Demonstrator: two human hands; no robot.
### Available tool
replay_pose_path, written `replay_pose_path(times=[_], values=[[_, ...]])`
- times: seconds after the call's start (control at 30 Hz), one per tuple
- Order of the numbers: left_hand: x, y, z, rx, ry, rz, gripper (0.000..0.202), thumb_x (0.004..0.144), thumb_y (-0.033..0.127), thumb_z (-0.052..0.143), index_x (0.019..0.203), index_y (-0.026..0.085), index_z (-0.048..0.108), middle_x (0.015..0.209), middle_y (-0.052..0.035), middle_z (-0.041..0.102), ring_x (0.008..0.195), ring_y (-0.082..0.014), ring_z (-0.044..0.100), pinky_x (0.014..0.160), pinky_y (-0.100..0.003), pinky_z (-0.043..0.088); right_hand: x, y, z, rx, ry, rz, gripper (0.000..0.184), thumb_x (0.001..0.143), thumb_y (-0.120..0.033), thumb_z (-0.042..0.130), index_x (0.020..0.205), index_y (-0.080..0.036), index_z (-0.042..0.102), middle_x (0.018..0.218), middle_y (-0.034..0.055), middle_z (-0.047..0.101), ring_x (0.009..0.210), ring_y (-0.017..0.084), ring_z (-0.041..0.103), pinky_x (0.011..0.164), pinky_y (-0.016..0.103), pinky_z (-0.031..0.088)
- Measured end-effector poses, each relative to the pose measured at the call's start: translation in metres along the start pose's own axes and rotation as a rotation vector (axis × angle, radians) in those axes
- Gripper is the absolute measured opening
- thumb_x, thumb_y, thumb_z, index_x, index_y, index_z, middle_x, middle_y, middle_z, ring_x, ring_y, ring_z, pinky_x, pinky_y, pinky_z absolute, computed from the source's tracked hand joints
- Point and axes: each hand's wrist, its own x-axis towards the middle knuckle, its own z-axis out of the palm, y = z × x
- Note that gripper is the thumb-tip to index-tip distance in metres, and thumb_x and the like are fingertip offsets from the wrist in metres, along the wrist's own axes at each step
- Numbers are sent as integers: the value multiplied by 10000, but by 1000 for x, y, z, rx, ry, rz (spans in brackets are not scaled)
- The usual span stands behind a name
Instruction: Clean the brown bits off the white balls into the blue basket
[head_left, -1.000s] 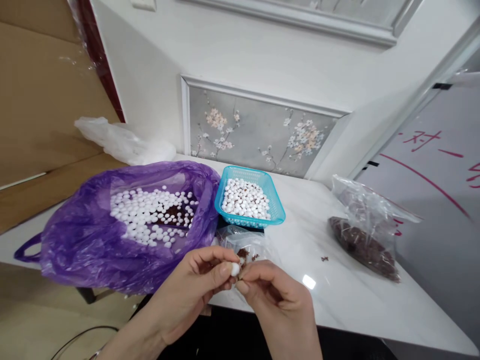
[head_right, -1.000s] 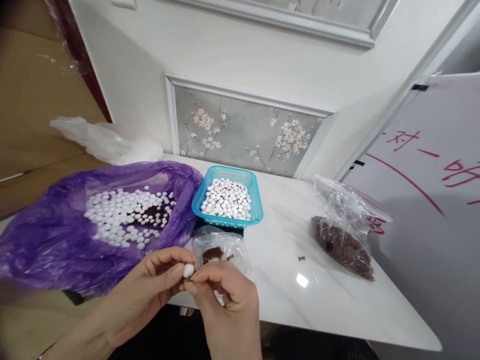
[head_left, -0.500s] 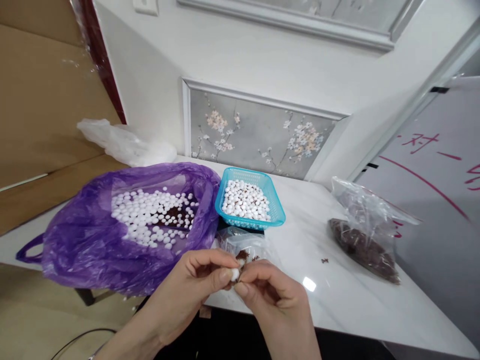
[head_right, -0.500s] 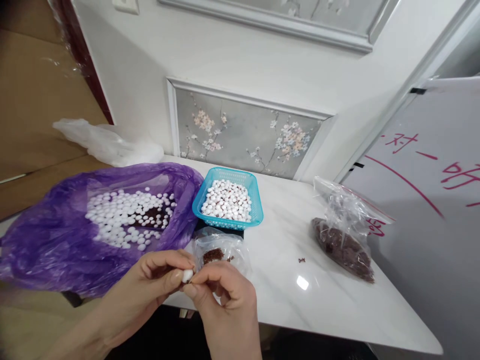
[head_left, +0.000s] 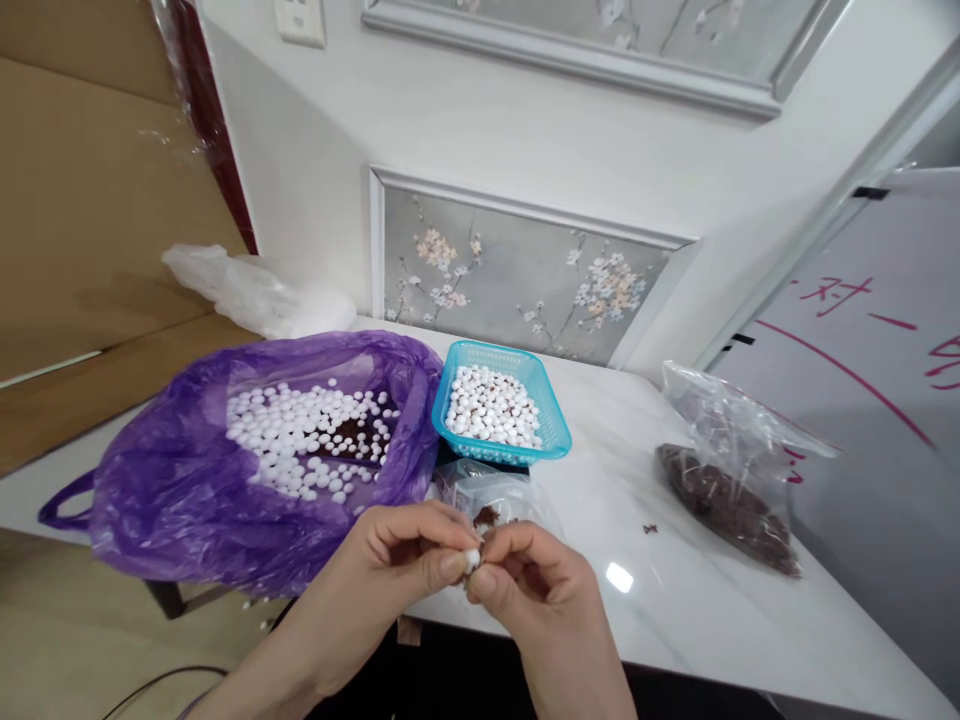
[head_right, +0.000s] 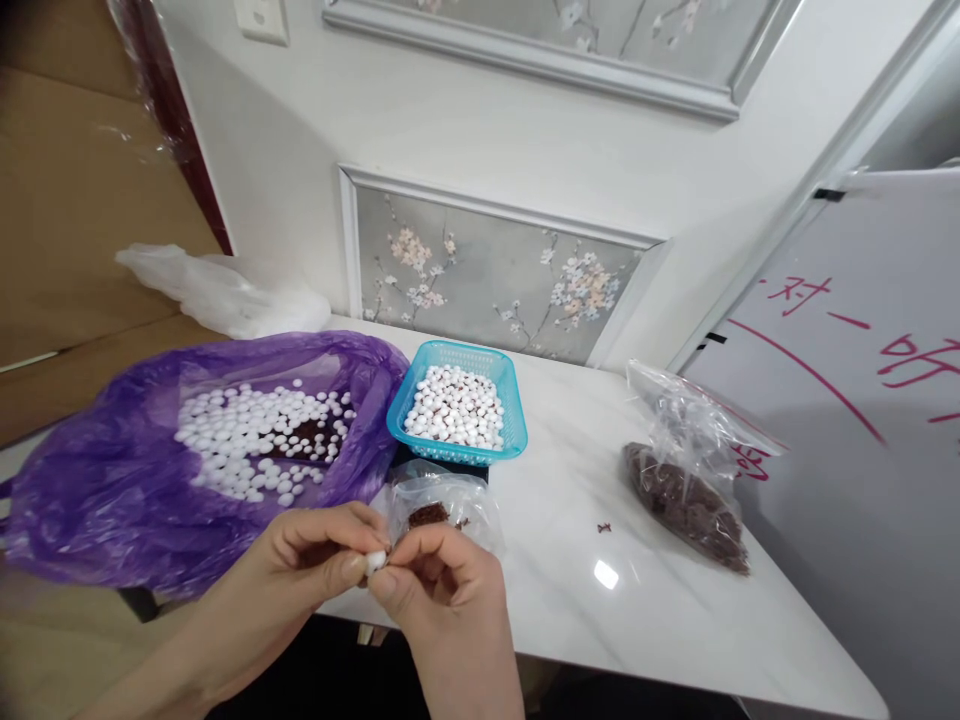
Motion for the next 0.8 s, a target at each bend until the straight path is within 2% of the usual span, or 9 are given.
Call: replay_pose_path(times=[0.3, 0.4, 0.53, 0.63, 0.7, 0.8], values=[[0, 3, 1, 112, 38, 50, 47, 735, 221, 777, 729, 258, 805, 806, -22, 702, 758, -151, 619, 700, -222, 476, 4, 4, -3, 6, -35, 4, 233, 690, -292, 821, 707, -179, 618, 625, -37, 585, 585, 99, 499, 566, 196, 412], [-1, 1, 4, 55, 29, 32, 24, 734, 254, 783, 732, 237, 800, 776, -20, 694, 759, -151, 610, 706, -221, 479, 5, 5, -4, -2, -56, -11, 265, 686, -298, 828, 730, -185, 592, 636, -45, 586, 588, 93, 512, 563, 186, 400], [-3, 0, 7, -123, 49, -90, 106, 766, 318, 760, 771, 214, 779, 677, 5, 659, 655, -100, 568, 655, -185, 474, 3, -1, -8, 50, -129, -17, 291, 664, -371, 841, 767, -198, 630, 693, -22, 660, 618, 112, 580, 607, 209, 448], [-2, 1, 6, -202, 88, -133, 164, 738, 354, 782, 817, 211, 781, 724, -2, 685, 670, -89, 587, 679, -170, 489, 1, -10, -17, -127, -19, -78, 201, 777, -382, 747, 769, -204, 655, 668, -28, 651, 624, 108, 575, 632, 203, 449], [-1, 3, 3, -185, 120, -104, 211, 690, 356, 820, 839, 211, 784, 787, -8, 703, 718, -97, 603, 711, -166, 495, 0, -16, -25, -305, 71, -123, 200, 834, -379, 680, 746, -203, 647, 631, -27, 627, 622, 114, 559, 619, 200, 436], [1, 6, -5, -91, 229, -37, 224, 650, 285, 854, 852, 223, 779, 796, 9, 705, 734, -87, 597, 701, -134, 482, -2, -22, -36, -483, 157, -155, 220, 858, -391, 635, 736, -208, 631, 630, -25, 612, 632, 128, 553, 625, 208, 439]])
